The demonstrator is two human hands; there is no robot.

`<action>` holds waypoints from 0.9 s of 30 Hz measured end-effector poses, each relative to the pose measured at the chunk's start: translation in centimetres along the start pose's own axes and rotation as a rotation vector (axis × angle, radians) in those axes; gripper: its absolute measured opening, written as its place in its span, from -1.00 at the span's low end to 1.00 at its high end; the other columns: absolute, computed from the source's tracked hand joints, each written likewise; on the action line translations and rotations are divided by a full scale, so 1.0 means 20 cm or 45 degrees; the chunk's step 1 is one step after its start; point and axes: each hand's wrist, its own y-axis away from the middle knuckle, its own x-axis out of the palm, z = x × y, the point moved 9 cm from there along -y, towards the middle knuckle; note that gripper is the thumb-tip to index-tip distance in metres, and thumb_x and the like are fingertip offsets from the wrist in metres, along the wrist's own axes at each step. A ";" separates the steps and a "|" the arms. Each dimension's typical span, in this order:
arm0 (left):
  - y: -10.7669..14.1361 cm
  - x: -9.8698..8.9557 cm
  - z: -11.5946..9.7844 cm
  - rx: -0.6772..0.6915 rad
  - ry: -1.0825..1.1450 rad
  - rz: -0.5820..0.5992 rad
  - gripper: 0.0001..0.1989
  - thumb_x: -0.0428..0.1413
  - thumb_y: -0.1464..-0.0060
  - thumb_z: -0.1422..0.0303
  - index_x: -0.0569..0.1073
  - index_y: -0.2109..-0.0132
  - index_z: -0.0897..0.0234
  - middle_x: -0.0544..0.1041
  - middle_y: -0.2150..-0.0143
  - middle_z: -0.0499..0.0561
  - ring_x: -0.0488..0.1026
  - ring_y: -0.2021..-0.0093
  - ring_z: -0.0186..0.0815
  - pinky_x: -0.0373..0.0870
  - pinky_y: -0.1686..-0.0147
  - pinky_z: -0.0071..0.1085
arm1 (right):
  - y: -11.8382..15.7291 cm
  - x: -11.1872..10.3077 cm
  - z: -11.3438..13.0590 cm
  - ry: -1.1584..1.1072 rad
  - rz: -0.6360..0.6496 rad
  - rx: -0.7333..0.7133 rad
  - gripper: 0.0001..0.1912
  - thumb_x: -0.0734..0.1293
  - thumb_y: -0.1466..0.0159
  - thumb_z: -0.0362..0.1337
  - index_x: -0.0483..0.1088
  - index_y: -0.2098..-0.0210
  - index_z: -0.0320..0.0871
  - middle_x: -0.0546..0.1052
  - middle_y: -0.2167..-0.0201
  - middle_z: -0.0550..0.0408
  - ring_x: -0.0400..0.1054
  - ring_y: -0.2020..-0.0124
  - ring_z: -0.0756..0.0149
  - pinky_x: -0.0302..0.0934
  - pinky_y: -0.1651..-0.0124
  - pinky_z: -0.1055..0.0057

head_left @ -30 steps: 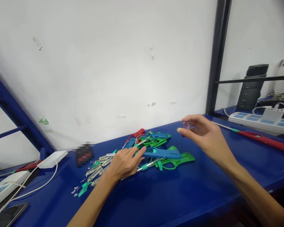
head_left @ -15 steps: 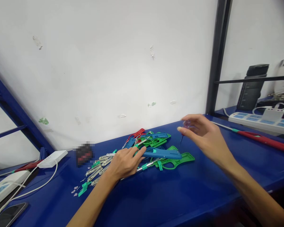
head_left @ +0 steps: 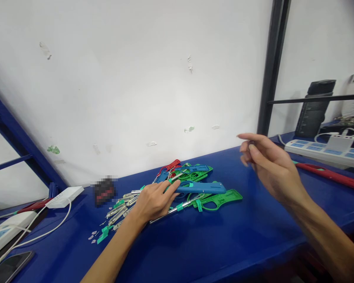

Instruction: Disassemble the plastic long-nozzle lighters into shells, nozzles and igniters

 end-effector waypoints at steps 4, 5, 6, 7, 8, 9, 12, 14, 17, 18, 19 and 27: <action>0.00 0.00 0.00 -0.006 0.003 -0.010 -0.75 0.20 -0.41 0.29 0.49 -0.13 0.31 0.57 0.11 0.01 0.55 0.30 -0.35 0.58 0.35 -0.40 | 0.01 0.06 -0.10 0.264 0.333 0.215 -0.63 0.33 -0.42 0.12 0.61 0.14 0.00 0.52 0.31 0.09 0.29 0.43 0.33 0.22 0.37 0.34; 0.00 0.00 0.00 -0.009 0.004 -0.013 -0.75 0.20 -0.41 0.29 0.49 -0.13 0.31 0.57 0.11 0.01 0.55 0.30 -0.35 0.58 0.35 -0.40 | 0.02 0.09 -0.12 0.332 0.432 0.257 -0.63 0.39 -0.38 0.11 0.62 0.19 -0.04 0.56 0.30 0.06 0.37 0.36 0.28 0.28 0.29 0.31; 0.00 0.00 0.01 -0.011 0.004 -0.016 -0.75 0.20 -0.41 0.29 0.49 -0.13 0.31 0.57 0.11 0.01 0.56 0.30 -0.35 0.58 0.35 -0.40 | 0.03 0.11 -0.15 0.387 0.524 0.290 -0.64 0.45 -0.34 0.10 0.63 0.22 -0.07 0.60 0.29 0.05 0.43 0.28 0.24 0.32 0.20 0.26; 0.00 0.00 0.01 -0.013 0.004 -0.018 -0.75 0.20 -0.41 0.29 0.49 -0.13 0.31 0.57 0.11 0.01 0.56 0.30 -0.35 0.58 0.35 -0.40 | 0.05 0.14 -0.17 0.426 0.600 0.313 -0.64 0.47 -0.32 0.08 0.63 0.23 -0.09 0.62 0.27 0.04 0.46 0.23 0.21 0.33 0.12 0.22; 0.00 0.00 0.01 -0.015 0.004 -0.018 -0.75 0.20 -0.41 0.29 0.49 -0.13 0.31 0.57 0.11 0.01 0.56 0.30 -0.35 0.58 0.35 -0.40 | 0.06 0.16 -0.18 0.450 0.659 0.329 -0.64 0.47 -0.32 0.08 0.62 0.22 -0.10 0.63 0.26 0.04 0.48 0.22 0.21 0.34 0.07 0.18; 0.00 0.00 0.01 -0.015 0.003 -0.018 -0.75 0.20 -0.41 0.29 0.49 -0.13 0.31 0.57 0.11 0.01 0.55 0.30 -0.35 0.58 0.35 -0.40 | 0.07 0.18 -0.20 0.463 0.707 0.339 -0.63 0.46 -0.33 0.09 0.62 0.22 -0.10 0.63 0.27 0.04 0.49 0.21 0.21 0.34 0.04 0.16; 0.00 0.00 0.01 -0.011 0.000 -0.016 -0.75 0.20 -0.41 0.29 0.49 -0.13 0.31 0.57 0.11 0.01 0.55 0.30 -0.35 0.58 0.35 -0.40 | 0.08 0.22 -0.25 0.489 0.812 0.359 -0.61 0.42 -0.37 0.10 0.58 0.22 -0.13 0.62 0.25 0.06 0.48 0.22 0.25 0.37 0.02 0.17; 0.00 0.00 0.01 -0.005 -0.002 -0.012 -0.74 0.20 -0.41 0.28 0.49 -0.13 0.31 0.57 0.11 0.01 0.55 0.30 -0.34 0.58 0.35 -0.40 | 0.09 0.24 -0.28 0.509 0.872 0.373 -0.61 0.41 -0.40 0.07 0.54 0.22 -0.16 0.59 0.25 0.09 0.47 0.25 0.29 0.39 0.08 0.23; 0.00 0.00 0.00 0.005 -0.005 0.001 -0.74 0.20 -0.41 0.28 0.49 -0.13 0.31 0.57 0.11 0.01 0.55 0.31 -0.35 0.58 0.35 -0.40 | 0.10 0.25 -0.31 0.536 0.928 0.391 -0.63 0.39 -0.43 0.03 0.51 0.23 -0.18 0.57 0.26 0.11 0.47 0.27 0.31 0.40 0.13 0.27; 0.00 0.00 0.00 0.007 -0.006 0.006 -0.75 0.20 -0.41 0.28 0.49 -0.13 0.31 0.57 0.12 0.01 0.55 0.31 -0.35 0.57 0.36 -0.41 | 0.10 0.25 -0.31 0.543 0.943 0.396 -0.63 0.39 -0.43 0.02 0.51 0.23 -0.18 0.57 0.26 0.11 0.47 0.27 0.32 0.41 0.13 0.27; 0.00 0.00 0.00 0.009 -0.006 0.011 -0.75 0.20 -0.41 0.28 0.49 -0.12 0.31 0.57 0.12 0.01 0.55 0.32 -0.36 0.57 0.37 -0.41 | 0.11 0.25 -0.32 0.548 0.956 0.400 -0.64 0.39 -0.43 0.02 0.50 0.24 -0.19 0.57 0.27 0.12 0.47 0.27 0.32 0.41 0.13 0.27; -0.01 0.00 -0.02 0.026 -0.015 0.036 -0.75 0.19 -0.42 0.27 0.49 -0.11 0.32 0.56 0.15 -0.01 0.53 0.34 -0.37 0.56 0.39 -0.43 | 0.12 0.25 -0.33 0.524 1.002 0.406 -0.62 0.36 -0.45 0.04 0.48 0.23 -0.18 0.50 0.35 0.17 0.42 0.35 0.36 0.38 0.19 0.31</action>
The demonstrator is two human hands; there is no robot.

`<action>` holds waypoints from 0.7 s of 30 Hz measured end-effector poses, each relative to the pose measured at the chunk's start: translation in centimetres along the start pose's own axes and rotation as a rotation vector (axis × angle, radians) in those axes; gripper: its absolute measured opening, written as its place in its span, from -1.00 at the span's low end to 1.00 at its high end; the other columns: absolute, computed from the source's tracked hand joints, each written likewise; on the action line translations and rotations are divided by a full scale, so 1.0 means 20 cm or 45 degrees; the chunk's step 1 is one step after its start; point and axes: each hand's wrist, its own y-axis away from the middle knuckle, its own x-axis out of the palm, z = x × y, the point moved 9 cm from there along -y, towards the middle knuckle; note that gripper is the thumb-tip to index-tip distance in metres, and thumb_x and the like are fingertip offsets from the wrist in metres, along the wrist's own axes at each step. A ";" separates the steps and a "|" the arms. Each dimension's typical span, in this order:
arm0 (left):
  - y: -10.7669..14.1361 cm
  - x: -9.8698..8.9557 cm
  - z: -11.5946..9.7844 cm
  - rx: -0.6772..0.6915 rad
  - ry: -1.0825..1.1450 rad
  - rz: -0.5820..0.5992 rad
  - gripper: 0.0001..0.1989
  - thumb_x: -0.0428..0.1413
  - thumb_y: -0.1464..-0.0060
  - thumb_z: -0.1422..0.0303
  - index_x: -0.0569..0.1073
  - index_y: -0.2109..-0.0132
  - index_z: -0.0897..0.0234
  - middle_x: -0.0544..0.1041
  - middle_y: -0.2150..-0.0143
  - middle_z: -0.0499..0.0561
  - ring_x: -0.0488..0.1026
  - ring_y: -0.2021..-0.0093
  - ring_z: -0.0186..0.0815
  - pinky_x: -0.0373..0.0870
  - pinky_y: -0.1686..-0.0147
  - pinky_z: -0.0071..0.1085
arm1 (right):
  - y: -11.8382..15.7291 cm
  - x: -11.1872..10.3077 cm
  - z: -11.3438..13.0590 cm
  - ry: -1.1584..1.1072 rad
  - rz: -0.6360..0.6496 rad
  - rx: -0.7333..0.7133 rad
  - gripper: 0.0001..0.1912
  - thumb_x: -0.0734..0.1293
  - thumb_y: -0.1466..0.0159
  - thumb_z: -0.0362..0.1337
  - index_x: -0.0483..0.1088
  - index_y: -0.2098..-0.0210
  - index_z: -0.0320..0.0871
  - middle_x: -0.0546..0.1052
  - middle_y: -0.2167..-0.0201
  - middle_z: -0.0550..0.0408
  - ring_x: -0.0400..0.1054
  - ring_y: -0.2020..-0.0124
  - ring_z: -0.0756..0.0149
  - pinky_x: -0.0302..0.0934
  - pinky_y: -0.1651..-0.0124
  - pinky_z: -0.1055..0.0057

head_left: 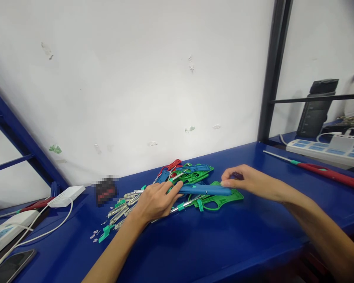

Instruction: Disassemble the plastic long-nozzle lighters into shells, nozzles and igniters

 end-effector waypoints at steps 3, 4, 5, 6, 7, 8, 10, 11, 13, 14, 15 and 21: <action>0.00 -0.01 0.00 0.020 -0.008 -0.003 -0.75 0.19 -0.42 0.27 0.49 -0.10 0.32 0.56 0.16 -0.02 0.52 0.37 -0.38 0.54 0.41 -0.44 | 0.00 0.00 0.01 -0.020 0.007 -0.021 -0.62 0.36 -0.45 0.05 0.47 0.23 -0.18 0.50 0.34 0.16 0.41 0.35 0.35 0.37 0.20 0.31; 0.00 -0.01 0.00 0.026 -0.014 -0.007 -0.76 0.19 -0.42 0.27 0.49 -0.10 0.32 0.56 0.17 -0.02 0.52 0.37 -0.39 0.54 0.42 -0.45 | 0.01 0.00 0.02 -0.025 0.008 -0.023 -0.61 0.36 -0.45 0.05 0.47 0.23 -0.17 0.50 0.34 0.16 0.40 0.34 0.35 0.36 0.20 0.31; 0.00 -0.01 0.00 0.032 -0.020 -0.011 -0.76 0.19 -0.42 0.27 0.49 -0.10 0.32 0.56 0.17 -0.02 0.51 0.38 -0.39 0.53 0.42 -0.45 | 0.01 -0.01 0.02 -0.028 0.008 -0.024 -0.61 0.36 -0.45 0.05 0.47 0.22 -0.17 0.50 0.34 0.16 0.40 0.34 0.35 0.36 0.20 0.31; 0.00 -0.02 0.00 0.037 -0.029 -0.016 -0.76 0.19 -0.42 0.27 0.49 -0.10 0.32 0.56 0.18 -0.02 0.51 0.38 -0.40 0.53 0.43 -0.46 | 0.01 -0.01 0.03 -0.030 0.008 -0.023 -0.61 0.35 -0.45 0.06 0.47 0.21 -0.17 0.50 0.34 0.16 0.40 0.34 0.35 0.36 0.20 0.31; 0.00 -0.02 -0.01 0.043 -0.038 -0.021 -0.76 0.19 -0.42 0.27 0.49 -0.10 0.32 0.55 0.18 -0.03 0.51 0.39 -0.40 0.53 0.43 -0.46 | 0.01 -0.01 0.03 -0.031 0.006 -0.022 -0.60 0.34 -0.45 0.07 0.47 0.20 -0.17 0.50 0.33 0.16 0.40 0.34 0.34 0.36 0.20 0.31; 0.00 -0.02 -0.01 0.049 -0.047 -0.026 -0.76 0.19 -0.42 0.27 0.49 -0.10 0.32 0.55 0.18 -0.03 0.51 0.39 -0.40 0.52 0.44 -0.46 | 0.02 -0.01 0.03 -0.030 0.004 -0.020 -0.59 0.34 -0.45 0.08 0.48 0.19 -0.17 0.50 0.33 0.15 0.41 0.33 0.34 0.36 0.20 0.31; 0.01 -0.02 -0.01 0.066 -0.067 -0.032 -0.76 0.19 -0.42 0.26 0.49 -0.10 0.32 0.55 0.18 -0.03 0.50 0.39 -0.40 0.52 0.44 -0.46 | 0.02 -0.02 0.03 -0.022 -0.005 -0.015 -0.58 0.32 -0.46 0.09 0.48 0.16 -0.17 0.51 0.31 0.14 0.41 0.32 0.33 0.36 0.19 0.30; 0.01 -0.02 -0.02 0.075 -0.077 -0.033 -0.76 0.19 -0.42 0.27 0.49 -0.10 0.32 0.55 0.18 -0.03 0.50 0.39 -0.40 0.53 0.43 -0.46 | 0.02 -0.02 0.03 -0.013 -0.008 -0.010 -0.58 0.32 -0.46 0.09 0.48 0.16 -0.17 0.51 0.30 0.14 0.42 0.32 0.33 0.37 0.18 0.29; 0.01 -0.02 -0.02 0.096 -0.095 -0.029 -0.76 0.19 -0.42 0.28 0.49 -0.11 0.32 0.56 0.17 -0.02 0.51 0.38 -0.40 0.53 0.42 -0.45 | 0.01 -0.02 0.02 0.016 -0.024 0.008 -0.59 0.33 -0.46 0.08 0.49 0.17 -0.17 0.53 0.29 0.13 0.43 0.30 0.32 0.38 0.16 0.28; 0.02 -0.01 -0.03 0.106 -0.103 -0.025 -0.76 0.19 -0.42 0.29 0.49 -0.11 0.31 0.56 0.17 -0.02 0.51 0.38 -0.39 0.54 0.42 -0.45 | 0.01 -0.02 0.01 0.036 -0.038 0.021 -0.59 0.33 -0.46 0.08 0.49 0.18 -0.17 0.53 0.29 0.13 0.44 0.29 0.32 0.38 0.16 0.28; 0.02 -0.01 -0.03 0.115 -0.110 -0.021 -0.76 0.19 -0.41 0.29 0.49 -0.12 0.31 0.56 0.16 -0.02 0.51 0.37 -0.39 0.54 0.41 -0.45 | 0.01 -0.02 0.01 0.059 -0.059 0.036 -0.59 0.34 -0.45 0.08 0.49 0.19 -0.17 0.54 0.29 0.13 0.44 0.29 0.31 0.38 0.15 0.28; 0.02 -0.01 -0.01 0.099 -0.136 0.010 -0.76 0.19 -0.41 0.29 0.49 -0.12 0.31 0.56 0.16 -0.02 0.51 0.38 -0.39 0.54 0.42 -0.45 | 0.01 -0.05 0.01 0.132 -0.258 0.072 -0.57 0.32 -0.46 0.12 0.51 0.15 -0.15 0.56 0.25 0.10 0.44 0.27 0.30 0.38 0.13 0.26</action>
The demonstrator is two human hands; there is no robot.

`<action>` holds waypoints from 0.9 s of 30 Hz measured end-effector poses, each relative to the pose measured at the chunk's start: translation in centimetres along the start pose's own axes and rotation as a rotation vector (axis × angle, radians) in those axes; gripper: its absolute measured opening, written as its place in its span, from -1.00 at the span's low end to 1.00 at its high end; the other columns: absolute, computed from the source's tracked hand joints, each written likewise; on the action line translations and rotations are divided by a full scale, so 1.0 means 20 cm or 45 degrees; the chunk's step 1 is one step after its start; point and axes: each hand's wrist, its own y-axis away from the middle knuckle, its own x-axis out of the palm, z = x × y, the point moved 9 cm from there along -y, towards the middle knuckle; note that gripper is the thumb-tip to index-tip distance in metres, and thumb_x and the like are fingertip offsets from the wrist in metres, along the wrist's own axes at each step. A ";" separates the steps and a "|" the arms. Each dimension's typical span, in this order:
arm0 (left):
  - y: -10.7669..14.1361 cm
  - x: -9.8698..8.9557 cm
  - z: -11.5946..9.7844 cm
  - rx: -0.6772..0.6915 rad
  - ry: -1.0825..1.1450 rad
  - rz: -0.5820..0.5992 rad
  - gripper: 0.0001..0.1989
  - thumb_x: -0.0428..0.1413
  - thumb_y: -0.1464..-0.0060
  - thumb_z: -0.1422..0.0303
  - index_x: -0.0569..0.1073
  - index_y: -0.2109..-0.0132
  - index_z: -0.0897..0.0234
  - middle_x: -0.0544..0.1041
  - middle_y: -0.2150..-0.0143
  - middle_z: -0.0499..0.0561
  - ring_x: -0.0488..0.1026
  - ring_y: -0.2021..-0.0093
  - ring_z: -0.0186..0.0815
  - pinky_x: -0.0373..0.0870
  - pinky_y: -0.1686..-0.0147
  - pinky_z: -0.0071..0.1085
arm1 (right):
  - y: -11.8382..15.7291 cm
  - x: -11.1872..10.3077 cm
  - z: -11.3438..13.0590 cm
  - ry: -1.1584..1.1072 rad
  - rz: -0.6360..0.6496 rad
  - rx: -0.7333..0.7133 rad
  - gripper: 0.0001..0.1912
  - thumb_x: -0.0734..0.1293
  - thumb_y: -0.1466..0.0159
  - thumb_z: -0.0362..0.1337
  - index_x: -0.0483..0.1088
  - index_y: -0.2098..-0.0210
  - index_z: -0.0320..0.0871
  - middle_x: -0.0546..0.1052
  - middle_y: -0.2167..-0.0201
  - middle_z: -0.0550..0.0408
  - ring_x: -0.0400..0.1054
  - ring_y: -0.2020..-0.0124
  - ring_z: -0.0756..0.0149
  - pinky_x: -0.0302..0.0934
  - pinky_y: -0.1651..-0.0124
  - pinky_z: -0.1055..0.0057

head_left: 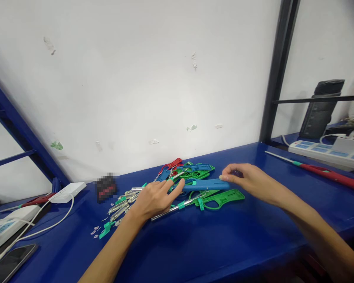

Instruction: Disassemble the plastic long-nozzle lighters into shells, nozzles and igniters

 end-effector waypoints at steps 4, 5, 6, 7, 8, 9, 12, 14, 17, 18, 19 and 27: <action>-0.01 0.00 0.00 -0.003 0.010 0.038 -0.77 0.19 -0.42 0.29 0.49 -0.11 0.32 0.55 0.20 -0.04 0.49 0.41 -0.41 0.52 0.44 -0.47 | 0.01 -0.01 0.04 -0.055 -0.051 -0.052 -0.54 0.30 -0.46 0.14 0.50 0.19 -0.15 0.53 0.30 0.12 0.41 0.32 0.32 0.35 0.19 0.30; -0.01 0.01 -0.01 0.002 0.018 0.049 -0.77 0.19 -0.42 0.29 0.49 -0.11 0.32 0.55 0.20 -0.04 0.49 0.41 -0.41 0.52 0.44 -0.47 | 0.01 -0.01 0.05 -0.073 -0.050 -0.065 -0.53 0.30 -0.45 0.16 0.50 0.20 -0.15 0.53 0.30 0.11 0.41 0.31 0.32 0.34 0.19 0.30; -0.02 0.01 -0.02 0.004 0.027 0.060 -0.77 0.19 -0.42 0.30 0.49 -0.11 0.32 0.55 0.19 -0.04 0.50 0.40 -0.41 0.53 0.44 -0.47 | 0.01 -0.02 0.06 -0.088 -0.054 -0.074 -0.51 0.30 -0.44 0.17 0.50 0.21 -0.15 0.54 0.29 0.11 0.41 0.30 0.31 0.34 0.18 0.29; -0.02 0.02 -0.03 0.001 0.035 0.072 -0.77 0.19 -0.42 0.30 0.49 -0.11 0.31 0.56 0.18 -0.03 0.50 0.39 -0.40 0.53 0.43 -0.46 | 0.01 -0.03 0.06 -0.101 -0.064 -0.077 -0.50 0.30 -0.43 0.19 0.50 0.21 -0.15 0.54 0.29 0.10 0.41 0.28 0.30 0.33 0.17 0.28; -0.02 0.03 -0.03 -0.010 0.042 0.082 -0.76 0.19 -0.41 0.30 0.49 -0.12 0.31 0.56 0.17 -0.03 0.51 0.38 -0.40 0.54 0.42 -0.45 | 0.01 -0.04 0.06 -0.109 -0.081 -0.074 -0.49 0.30 -0.42 0.21 0.50 0.22 -0.14 0.55 0.28 0.09 0.41 0.27 0.28 0.32 0.17 0.27; -0.02 0.04 -0.02 -0.032 0.047 0.092 -0.76 0.19 -0.41 0.29 0.49 -0.12 0.31 0.56 0.16 -0.02 0.52 0.37 -0.39 0.55 0.41 -0.44 | 0.02 -0.06 0.06 -0.114 -0.098 -0.068 -0.48 0.29 -0.41 0.23 0.51 0.24 -0.12 0.55 0.28 0.08 0.41 0.26 0.26 0.31 0.17 0.27; 0.01 0.05 0.08 -0.171 0.036 0.120 -0.72 0.19 -0.41 0.26 0.48 -0.15 0.30 0.57 0.10 0.02 0.55 0.31 -0.35 0.58 0.35 -0.39 | 0.04 -0.09 0.07 -0.110 -0.134 -0.050 -0.48 0.29 -0.37 0.27 0.52 0.28 -0.05 0.56 0.28 0.08 0.39 0.25 0.20 0.27 0.21 0.27; 0.06 0.05 0.21 -0.319 0.007 0.136 -0.70 0.19 -0.41 0.24 0.48 -0.16 0.30 0.57 0.06 0.04 0.57 0.26 -0.31 0.60 0.30 -0.35 | 0.06 -0.09 0.11 -0.099 -0.131 -0.053 -0.49 0.29 -0.36 0.28 0.52 0.30 -0.02 0.55 0.31 0.09 0.36 0.29 0.20 0.25 0.25 0.28; 0.19 0.02 0.44 -0.580 -0.052 0.169 -0.69 0.20 -0.41 0.24 0.47 -0.17 0.29 0.57 0.01 0.07 0.59 0.19 -0.27 0.62 0.23 -0.28 | 0.03 -0.01 0.22 -0.061 -0.048 -0.099 -0.50 0.28 -0.38 0.26 0.53 0.29 -0.02 0.55 0.35 0.11 0.34 0.37 0.24 0.23 0.31 0.29; 0.24 0.01 0.51 -0.664 -0.070 0.183 -0.68 0.20 -0.40 0.24 0.47 -0.18 0.29 0.57 -0.01 0.08 0.59 0.17 -0.25 0.63 0.20 -0.26 | 0.00 0.03 0.28 -0.040 0.004 -0.126 -0.51 0.28 -0.40 0.24 0.55 0.27 -0.03 0.56 0.35 0.11 0.36 0.37 0.25 0.25 0.32 0.29; 0.29 0.00 0.57 -0.745 -0.086 0.198 -0.68 0.20 -0.40 0.24 0.47 -0.18 0.29 0.57 -0.02 0.08 0.59 0.15 -0.24 0.63 0.18 -0.24 | -0.04 0.09 0.35 -0.015 0.065 -0.157 -0.52 0.28 -0.42 0.21 0.56 0.23 -0.04 0.57 0.33 0.11 0.38 0.37 0.26 0.28 0.31 0.30; 0.56 -0.07 0.80 -1.221 -0.172 0.303 -0.65 0.20 -0.40 0.22 0.47 -0.21 0.28 0.56 -0.10 0.11 0.59 0.04 -0.17 0.62 0.07 -0.14 | -0.39 0.78 0.98 0.265 0.542 -0.450 -0.68 0.39 -0.46 -0.09 0.49 -0.06 -0.17 0.58 -0.04 -0.02 0.52 0.03 0.19 0.47 -0.05 0.11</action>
